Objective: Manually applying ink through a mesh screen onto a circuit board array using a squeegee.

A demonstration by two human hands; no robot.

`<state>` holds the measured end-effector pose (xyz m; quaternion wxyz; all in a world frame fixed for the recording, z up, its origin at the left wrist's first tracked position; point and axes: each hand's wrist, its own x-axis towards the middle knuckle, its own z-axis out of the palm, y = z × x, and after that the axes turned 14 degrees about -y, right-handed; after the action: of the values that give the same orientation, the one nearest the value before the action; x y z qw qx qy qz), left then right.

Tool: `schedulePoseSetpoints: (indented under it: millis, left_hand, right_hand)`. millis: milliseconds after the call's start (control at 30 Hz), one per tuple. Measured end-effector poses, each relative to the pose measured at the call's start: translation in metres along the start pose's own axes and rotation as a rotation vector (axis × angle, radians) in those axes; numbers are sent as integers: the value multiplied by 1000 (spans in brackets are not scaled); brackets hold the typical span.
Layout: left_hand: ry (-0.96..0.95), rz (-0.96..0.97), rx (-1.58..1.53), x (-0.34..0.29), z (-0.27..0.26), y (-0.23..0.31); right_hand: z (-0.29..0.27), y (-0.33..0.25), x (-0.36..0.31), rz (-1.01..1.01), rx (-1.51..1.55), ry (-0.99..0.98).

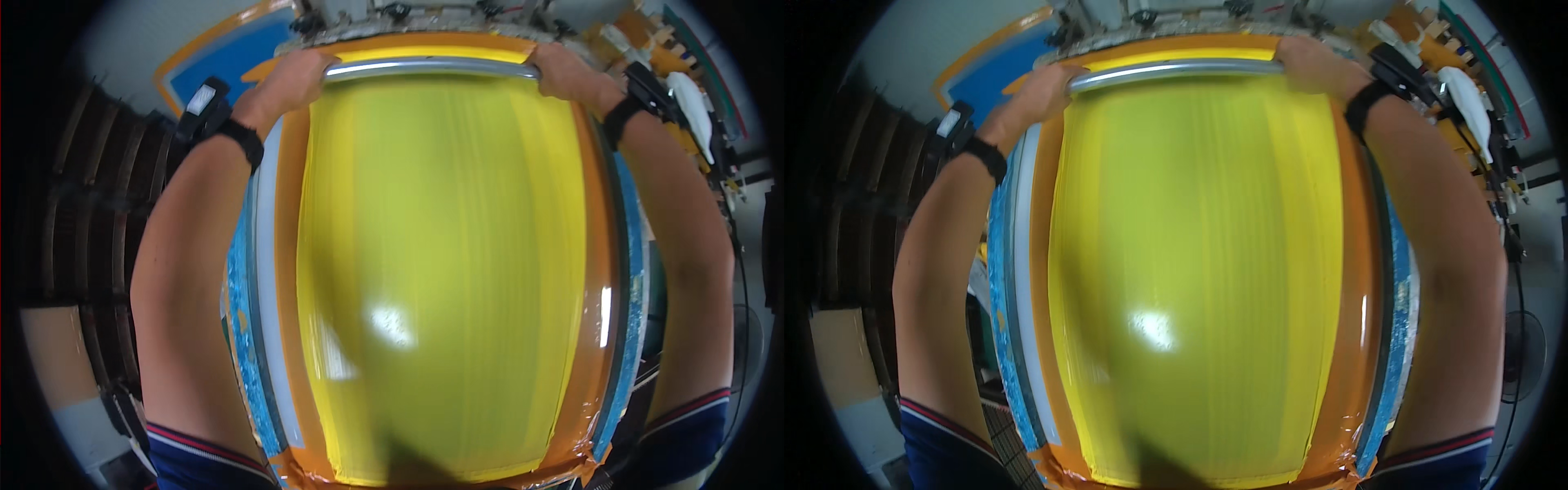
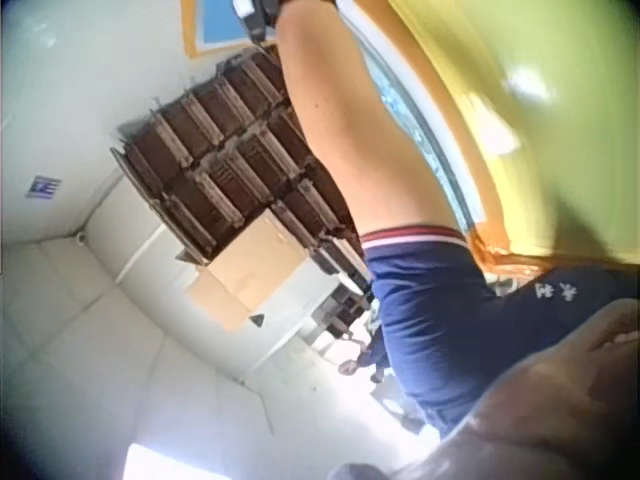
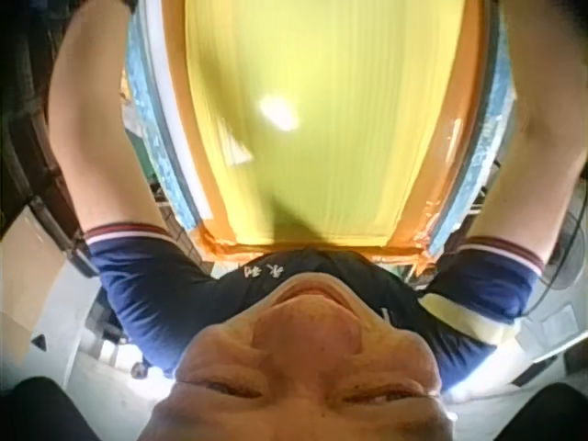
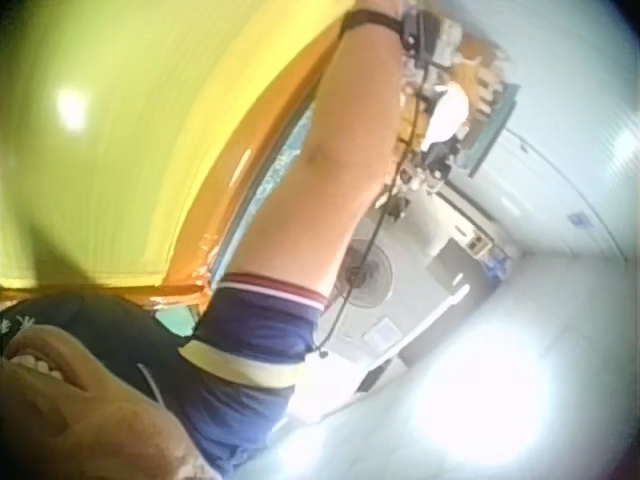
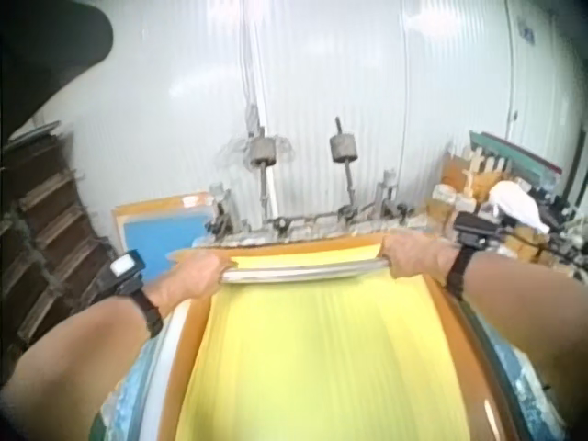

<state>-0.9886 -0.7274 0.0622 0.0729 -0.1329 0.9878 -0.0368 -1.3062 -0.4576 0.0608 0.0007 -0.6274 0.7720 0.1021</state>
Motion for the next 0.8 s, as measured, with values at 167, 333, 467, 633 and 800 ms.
schedulePoseSetpoints:
  millis: [167, 333, 467, 633, 800]
  left_hand:
    - [425, -22, -163, -67, -28, 31]
    - [159, -59, -369, -276, -23, 73]
    - [26, -281, -718, -466, 9, 113]
    - [329, -873, -1180, -663, 113, 223]
    - [625, -1231, -2097, -705, 195, 342]
  right_hand:
    - [-54, 8, 29, 95, 137, 247]
    - [-82, -59, -49, -321, 389, 474]
    - [-75, -130, -198, -301, 420, 43]
    - [-54, -193, -348, -195, 714, -204]
    - [-71, -253, -438, -266, 502, -190]
